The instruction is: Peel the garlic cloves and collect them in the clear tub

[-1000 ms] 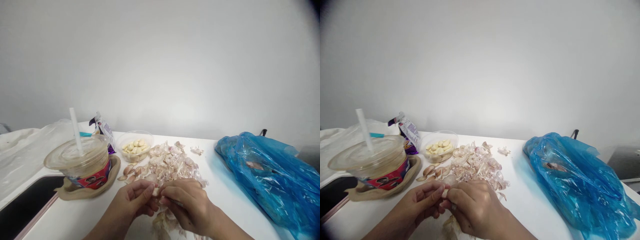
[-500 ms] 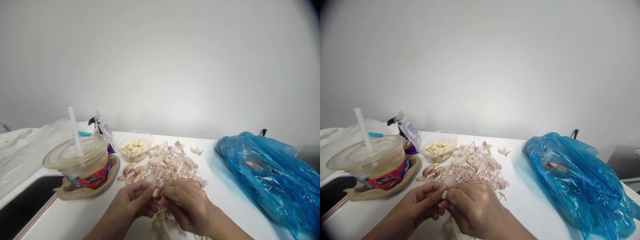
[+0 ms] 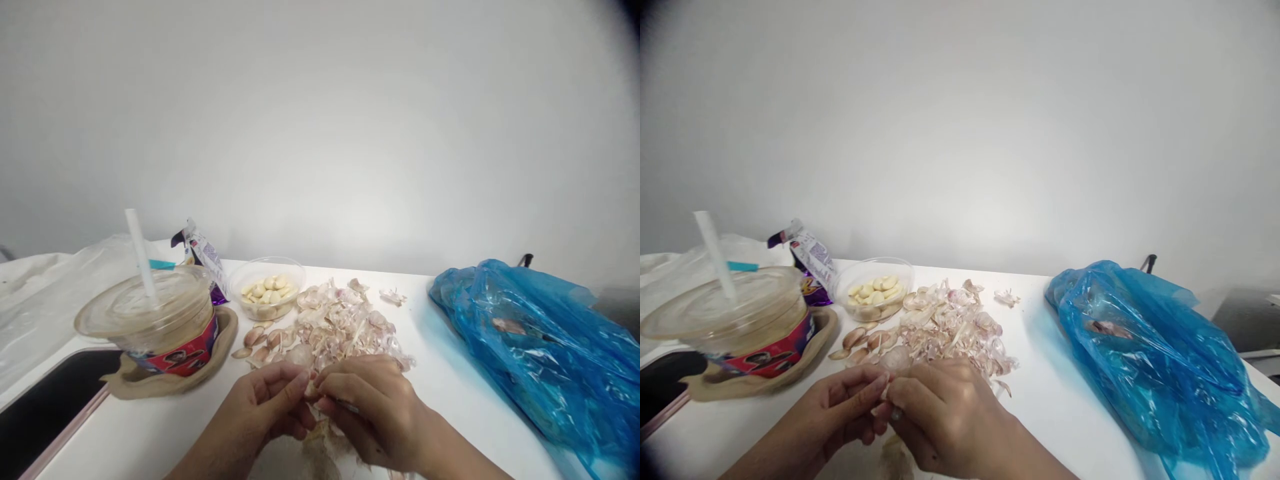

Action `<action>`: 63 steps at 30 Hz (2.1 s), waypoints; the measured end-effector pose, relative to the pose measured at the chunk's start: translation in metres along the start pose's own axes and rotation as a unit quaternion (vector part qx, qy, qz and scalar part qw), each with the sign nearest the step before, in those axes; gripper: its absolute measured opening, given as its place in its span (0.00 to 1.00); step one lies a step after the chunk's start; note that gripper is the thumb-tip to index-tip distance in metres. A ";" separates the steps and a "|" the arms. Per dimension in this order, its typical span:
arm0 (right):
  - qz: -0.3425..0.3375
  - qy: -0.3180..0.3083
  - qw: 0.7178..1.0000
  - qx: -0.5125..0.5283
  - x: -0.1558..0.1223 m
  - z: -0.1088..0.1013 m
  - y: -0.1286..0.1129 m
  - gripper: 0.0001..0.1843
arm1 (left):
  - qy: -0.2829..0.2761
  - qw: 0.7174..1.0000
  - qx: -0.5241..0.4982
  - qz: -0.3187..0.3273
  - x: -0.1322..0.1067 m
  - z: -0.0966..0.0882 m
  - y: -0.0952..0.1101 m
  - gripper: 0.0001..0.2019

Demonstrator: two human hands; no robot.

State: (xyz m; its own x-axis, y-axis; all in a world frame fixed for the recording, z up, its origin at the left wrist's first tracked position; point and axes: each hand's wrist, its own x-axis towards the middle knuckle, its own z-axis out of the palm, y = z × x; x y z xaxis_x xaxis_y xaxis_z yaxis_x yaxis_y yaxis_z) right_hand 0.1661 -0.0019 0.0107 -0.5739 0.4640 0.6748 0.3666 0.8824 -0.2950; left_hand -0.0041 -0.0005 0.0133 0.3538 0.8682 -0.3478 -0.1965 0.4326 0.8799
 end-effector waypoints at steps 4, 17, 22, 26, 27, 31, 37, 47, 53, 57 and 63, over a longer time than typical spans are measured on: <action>-0.005 0.005 1.000 -0.002 0.000 0.001 0.000 0.04 | -0.002 1.000 0.003 0.007 -0.001 0.000 0.000 0.08; -0.006 -0.001 1.000 -0.015 0.002 -0.001 -0.001 0.05 | -0.001 1.000 0.004 0.005 -0.003 0.000 0.000 0.08; -0.011 -0.022 0.999 -0.040 0.005 -0.001 -0.004 0.07 | -0.010 1.000 0.000 0.000 0.000 -0.001 -0.004 0.08; -0.012 -0.054 0.997 -0.056 0.004 0.001 -0.004 0.08 | -0.034 0.999 -0.016 -0.001 0.003 -0.002 -0.008 0.09; -0.010 -0.053 0.997 -0.055 0.004 0.002 -0.004 0.08 | -0.037 0.999 -0.015 0.002 0.003 -0.002 -0.008 0.09; -0.006 -0.035 0.998 -0.047 0.003 0.002 -0.003 0.08 | -0.034 0.999 -0.010 0.011 0.000 0.001 -0.003 0.08; -0.015 0.004 0.999 -0.028 0.000 0.001 0.001 0.07 | -0.006 0.999 -0.030 0.015 -0.003 0.004 0.001 0.08; 0.019 0.131 0.989 0.065 0.004 -0.006 -0.005 0.10 | 0.009 0.996 -0.080 0.027 -0.002 -0.003 -0.007 0.07; 0.027 0.185 0.978 0.094 0.005 -0.008 -0.006 0.10 | 0.006 0.995 -0.095 0.038 -0.003 -0.001 -0.006 0.05; 0.034 0.193 0.974 0.118 0.008 -0.007 -0.006 0.10 | 0.034 0.993 -0.114 0.017 -0.005 0.002 -0.001 0.07; 0.027 0.181 0.974 0.134 0.010 -0.008 -0.008 0.11 | 0.056 0.993 -0.106 0.007 -0.008 0.008 0.007 0.06</action>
State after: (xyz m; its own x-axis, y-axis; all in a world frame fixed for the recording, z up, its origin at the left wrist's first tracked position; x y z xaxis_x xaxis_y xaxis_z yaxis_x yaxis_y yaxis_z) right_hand 0.1632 -0.0048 0.0249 -0.2445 0.4955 0.8335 0.1574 0.8685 -0.4701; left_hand -0.0013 -0.0066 0.0249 0.2473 0.8909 -0.3811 -0.3927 0.4517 0.8011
